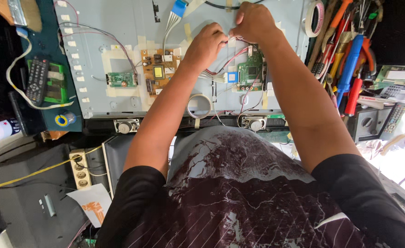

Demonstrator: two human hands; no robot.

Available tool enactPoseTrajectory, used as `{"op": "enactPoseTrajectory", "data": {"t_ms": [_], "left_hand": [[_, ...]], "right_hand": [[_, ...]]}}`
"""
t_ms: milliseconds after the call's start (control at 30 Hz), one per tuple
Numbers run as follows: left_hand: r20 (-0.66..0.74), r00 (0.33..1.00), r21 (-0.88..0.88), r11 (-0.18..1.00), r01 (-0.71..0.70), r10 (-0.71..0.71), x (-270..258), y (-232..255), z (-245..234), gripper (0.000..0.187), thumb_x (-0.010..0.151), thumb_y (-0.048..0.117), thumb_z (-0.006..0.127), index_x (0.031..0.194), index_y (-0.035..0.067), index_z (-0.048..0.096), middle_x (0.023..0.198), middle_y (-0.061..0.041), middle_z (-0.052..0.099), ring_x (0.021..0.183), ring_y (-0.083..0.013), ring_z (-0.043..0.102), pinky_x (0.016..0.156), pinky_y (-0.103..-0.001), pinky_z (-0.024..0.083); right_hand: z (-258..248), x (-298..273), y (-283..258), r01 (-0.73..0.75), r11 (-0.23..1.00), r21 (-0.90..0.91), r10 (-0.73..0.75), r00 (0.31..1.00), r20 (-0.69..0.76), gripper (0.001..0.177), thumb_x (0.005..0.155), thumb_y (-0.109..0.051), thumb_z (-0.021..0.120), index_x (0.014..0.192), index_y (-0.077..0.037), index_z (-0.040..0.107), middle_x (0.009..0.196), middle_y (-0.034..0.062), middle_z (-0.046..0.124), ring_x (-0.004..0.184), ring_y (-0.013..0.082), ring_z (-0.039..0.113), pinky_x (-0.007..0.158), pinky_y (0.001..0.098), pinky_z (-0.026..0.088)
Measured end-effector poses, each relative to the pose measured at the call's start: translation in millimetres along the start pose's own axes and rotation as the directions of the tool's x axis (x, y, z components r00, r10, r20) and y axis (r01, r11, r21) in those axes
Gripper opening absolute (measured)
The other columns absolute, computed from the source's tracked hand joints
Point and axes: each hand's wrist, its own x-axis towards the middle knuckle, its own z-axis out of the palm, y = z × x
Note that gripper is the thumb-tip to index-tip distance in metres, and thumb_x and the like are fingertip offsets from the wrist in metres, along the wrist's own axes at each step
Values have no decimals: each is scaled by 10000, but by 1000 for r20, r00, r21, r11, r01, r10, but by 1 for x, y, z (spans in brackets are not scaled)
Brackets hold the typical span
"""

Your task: The person works on the internal components of an open electronic device, likely a television, using both hands to organize wires and apply masking tape to secure connections. They repeatedly tear off pieces of tape and press them onto the circuit boards and wiring harnesses.

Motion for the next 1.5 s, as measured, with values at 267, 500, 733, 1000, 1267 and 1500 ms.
{"op": "enactPoseTrajectory", "data": {"t_ms": [267,500,733,1000,1267,1500], "left_hand": [[13,1000,18,1000,-5,5,2,1,-1,164,937,-49,750,1075,28,704,1049,-109,562,974,-330,597,740,-444,541],[-37,993,159,982,-101,108,0,7,-3,78,1020,20,738,1082,-26,748,982,-123,522,884,-320,554,612,-436,541],[-19,994,237,966,-102,110,12,13,-2,153,975,124,720,1003,33,840,951,-80,509,873,-306,553,728,-412,570],[-164,986,348,937,29,30,20,25,14,127,789,21,828,739,131,788,944,-62,678,865,-335,582,676,-467,487],[-166,985,309,946,101,-51,20,25,30,147,1019,159,671,877,151,708,967,-30,610,883,-304,536,725,-462,488],[-131,991,218,974,67,-39,-1,-5,54,135,1048,173,770,1183,173,766,1252,-35,614,1091,-357,565,1099,-626,581]], "right_hand": [[25,15,29,200,979,26,-193,968,-163,414,810,-491,940,922,-203,664,849,-20,722,816,268,671,679,413,508],[-10,-8,12,80,975,206,-84,996,13,283,853,-332,921,954,-246,671,915,-77,756,843,129,693,762,318,518],[27,17,42,380,924,37,-368,913,-178,303,876,-272,982,939,-181,700,865,-36,760,795,176,716,721,361,506],[-9,-66,1,229,878,420,-61,924,-377,144,940,-152,813,990,-179,681,886,-45,743,805,147,675,774,338,532],[-4,-227,58,203,877,435,92,819,-567,142,1078,-161,826,1023,-117,702,987,24,724,853,185,613,742,374,504],[59,-326,117,29,839,543,379,685,-623,139,992,-128,877,1029,-121,743,919,-1,758,791,117,646,733,324,502]]}}
